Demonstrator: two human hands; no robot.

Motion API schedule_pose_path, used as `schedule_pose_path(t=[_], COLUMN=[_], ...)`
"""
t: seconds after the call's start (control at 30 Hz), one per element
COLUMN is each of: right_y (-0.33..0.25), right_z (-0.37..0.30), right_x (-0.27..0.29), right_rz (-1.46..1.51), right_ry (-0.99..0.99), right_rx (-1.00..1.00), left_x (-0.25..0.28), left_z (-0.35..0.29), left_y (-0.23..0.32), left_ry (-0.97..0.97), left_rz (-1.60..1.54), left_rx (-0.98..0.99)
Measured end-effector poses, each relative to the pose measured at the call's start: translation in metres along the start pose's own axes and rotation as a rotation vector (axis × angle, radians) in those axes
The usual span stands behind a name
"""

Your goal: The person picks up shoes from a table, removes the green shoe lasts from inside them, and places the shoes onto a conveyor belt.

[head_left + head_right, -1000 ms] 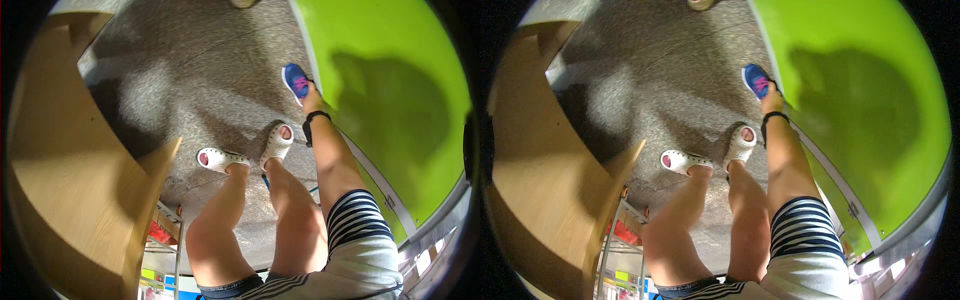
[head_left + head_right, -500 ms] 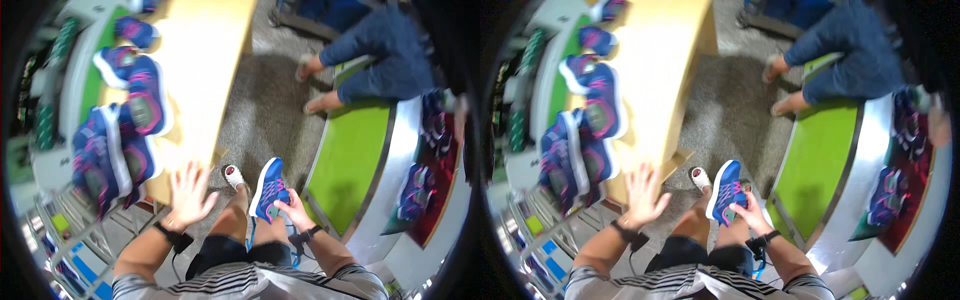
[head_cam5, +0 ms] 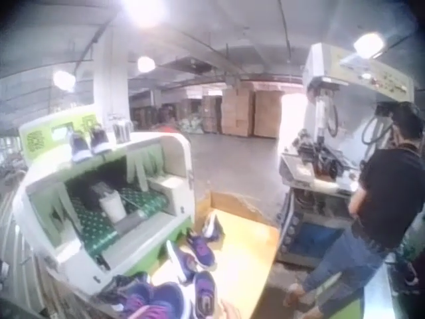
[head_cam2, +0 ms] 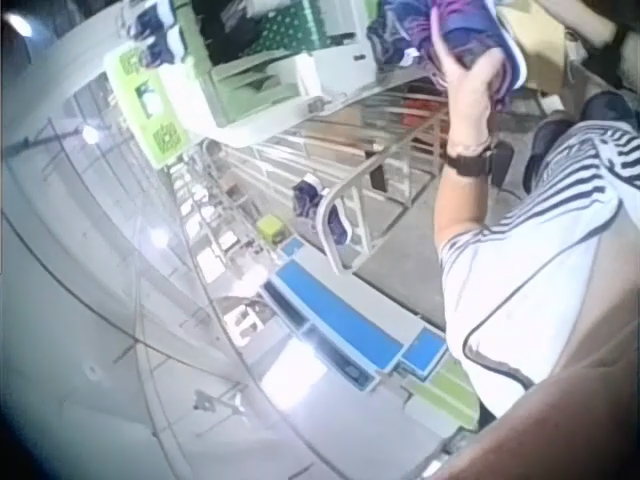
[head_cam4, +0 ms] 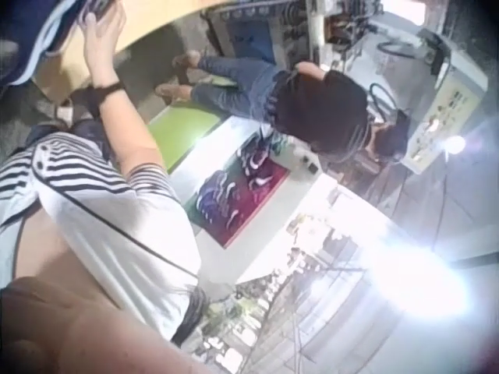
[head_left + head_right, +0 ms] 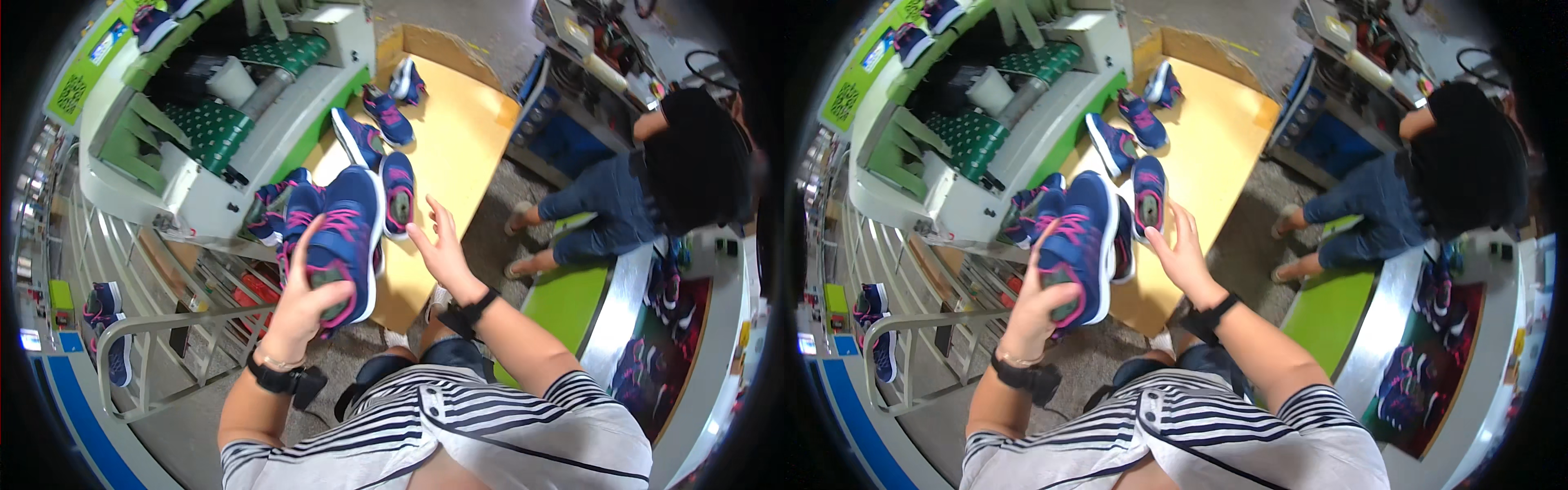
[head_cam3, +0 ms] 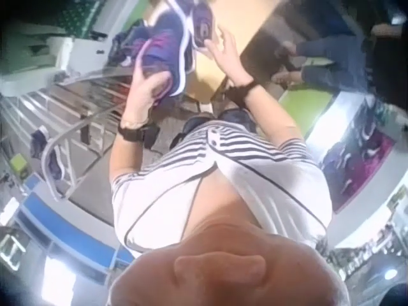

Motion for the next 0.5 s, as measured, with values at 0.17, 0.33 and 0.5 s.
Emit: schedule_pose_path(t=[0.17, 0.33, 0.5], right_y=[0.061, 0.03, -0.105], right_z=[0.079, 0.11, 0.255], right_x=[-0.059, 0.034, 0.011], right_rz=[-0.14, 0.529, 0.218], right_ry=[0.083, -0.163, -0.378], right_rx=[-0.02, -0.356, 0.261], left_x=[0.041, 0.081, 0.145], left_z=[0.027, 0.106, 0.207], left_y=[0.072, 0.114, 0.129], left_ry=[0.302, 0.433, 0.678], left_rz=[-0.151, -0.15, -0.065], left_rx=[-0.03, -0.217, -0.483])
Point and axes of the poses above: each hand's wrist, its own z-axis towards the middle knuckle, its own x-axis out of the back of the hand, y = z × x, the point moved 3 cm from there along z, towards the middle knuckle, and after that the axes turned 7 degrees about -x, right-handed, at the moved point
